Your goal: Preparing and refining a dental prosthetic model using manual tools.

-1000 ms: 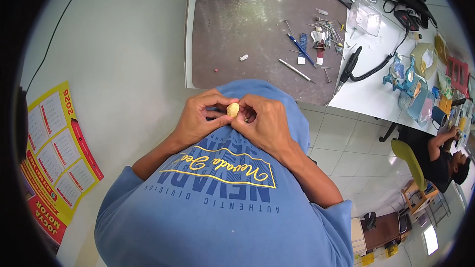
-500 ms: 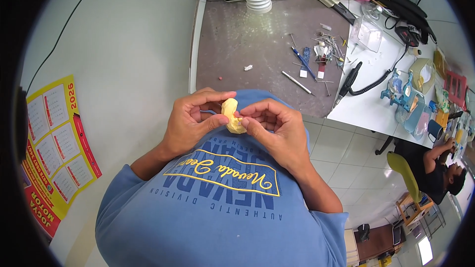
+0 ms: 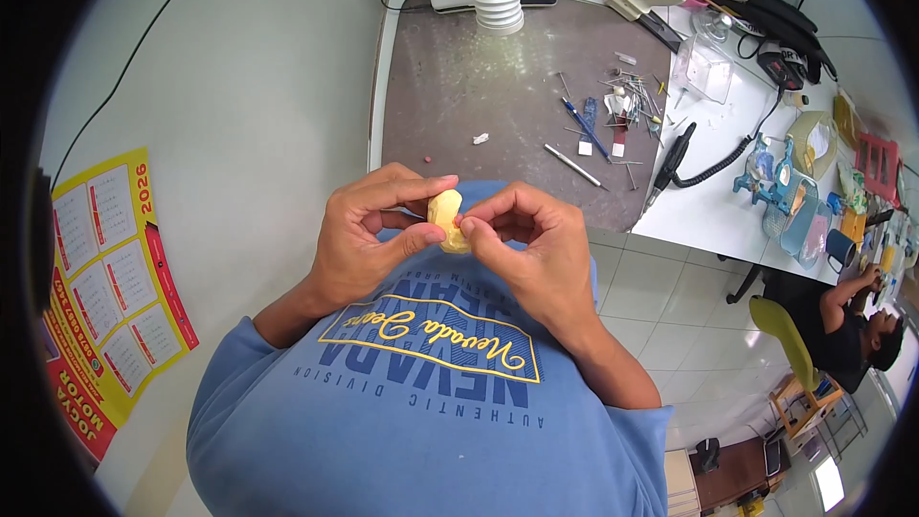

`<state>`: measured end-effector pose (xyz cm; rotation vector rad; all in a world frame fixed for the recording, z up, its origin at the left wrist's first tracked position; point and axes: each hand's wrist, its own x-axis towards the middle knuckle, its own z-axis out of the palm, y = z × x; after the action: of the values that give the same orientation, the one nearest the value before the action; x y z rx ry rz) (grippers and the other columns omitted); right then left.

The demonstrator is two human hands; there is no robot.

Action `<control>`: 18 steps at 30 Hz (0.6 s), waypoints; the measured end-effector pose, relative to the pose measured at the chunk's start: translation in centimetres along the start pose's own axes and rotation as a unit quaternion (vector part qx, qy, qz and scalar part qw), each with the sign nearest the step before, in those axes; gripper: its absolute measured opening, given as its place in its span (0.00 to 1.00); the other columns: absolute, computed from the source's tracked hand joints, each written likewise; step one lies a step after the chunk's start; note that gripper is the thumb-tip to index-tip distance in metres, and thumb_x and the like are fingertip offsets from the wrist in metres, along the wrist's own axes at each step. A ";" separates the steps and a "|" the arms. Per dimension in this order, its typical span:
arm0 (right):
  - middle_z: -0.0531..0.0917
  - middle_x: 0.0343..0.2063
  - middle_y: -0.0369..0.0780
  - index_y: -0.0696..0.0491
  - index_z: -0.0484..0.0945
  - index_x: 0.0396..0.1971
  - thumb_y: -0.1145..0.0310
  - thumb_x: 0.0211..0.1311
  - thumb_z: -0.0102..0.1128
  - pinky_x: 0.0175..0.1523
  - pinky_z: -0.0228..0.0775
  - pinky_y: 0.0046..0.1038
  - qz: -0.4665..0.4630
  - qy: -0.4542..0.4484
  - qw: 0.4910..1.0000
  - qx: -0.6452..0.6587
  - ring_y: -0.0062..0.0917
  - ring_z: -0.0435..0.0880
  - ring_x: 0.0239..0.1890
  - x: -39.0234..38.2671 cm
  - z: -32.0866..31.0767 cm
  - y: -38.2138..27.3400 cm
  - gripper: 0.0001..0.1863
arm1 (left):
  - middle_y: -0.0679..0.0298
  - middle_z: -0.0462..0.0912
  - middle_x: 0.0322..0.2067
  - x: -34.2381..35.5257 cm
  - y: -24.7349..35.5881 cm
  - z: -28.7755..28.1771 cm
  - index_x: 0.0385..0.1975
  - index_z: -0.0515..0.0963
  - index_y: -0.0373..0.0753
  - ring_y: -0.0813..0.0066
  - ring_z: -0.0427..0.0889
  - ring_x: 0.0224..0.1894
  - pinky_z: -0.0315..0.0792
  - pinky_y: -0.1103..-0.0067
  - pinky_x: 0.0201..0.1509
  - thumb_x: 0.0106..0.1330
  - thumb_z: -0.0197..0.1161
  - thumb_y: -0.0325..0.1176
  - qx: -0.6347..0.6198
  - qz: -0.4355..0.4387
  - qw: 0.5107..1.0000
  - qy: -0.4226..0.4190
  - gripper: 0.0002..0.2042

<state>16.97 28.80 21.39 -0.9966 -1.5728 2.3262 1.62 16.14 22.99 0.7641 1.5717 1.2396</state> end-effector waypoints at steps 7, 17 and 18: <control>0.85 0.30 0.40 0.62 0.80 0.32 0.77 0.58 0.63 0.41 0.76 0.19 0.046 0.012 0.997 0.053 0.17 0.83 0.33 0.1 0.2 -0.2 0.04 | 0.60 0.77 0.42 0.3 0.2 0.0 0.52 0.77 0.33 0.74 0.81 0.44 0.82 0.81 0.47 0.59 0.67 0.23 -0.003 0.010 1.000 0.003 0.19; 0.85 0.26 0.39 0.62 0.82 0.30 0.76 0.52 0.67 0.36 0.76 0.20 -0.070 0.001 0.993 -0.099 0.18 0.83 0.28 0.2 0.3 -1.6 0.06 | 0.58 0.77 0.42 0.1 0.6 -0.2 0.51 0.78 0.33 0.70 0.82 0.44 0.82 0.77 0.50 0.57 0.69 0.24 0.035 0.102 0.994 0.003 0.20; 0.85 0.25 0.39 0.62 0.82 0.29 0.76 0.51 0.67 0.36 0.76 0.20 -0.082 -0.006 0.991 -0.109 0.18 0.83 0.27 0.2 0.2 -1.8 0.06 | 0.57 0.77 0.42 0.1 0.7 -0.2 0.50 0.78 0.32 0.69 0.82 0.44 0.82 0.76 0.50 0.57 0.69 0.24 0.038 0.116 0.993 0.002 0.20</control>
<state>16.28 29.49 22.91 -0.8593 -1.8679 2.0914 1.35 16.37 23.61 1.0160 1.5738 1.3543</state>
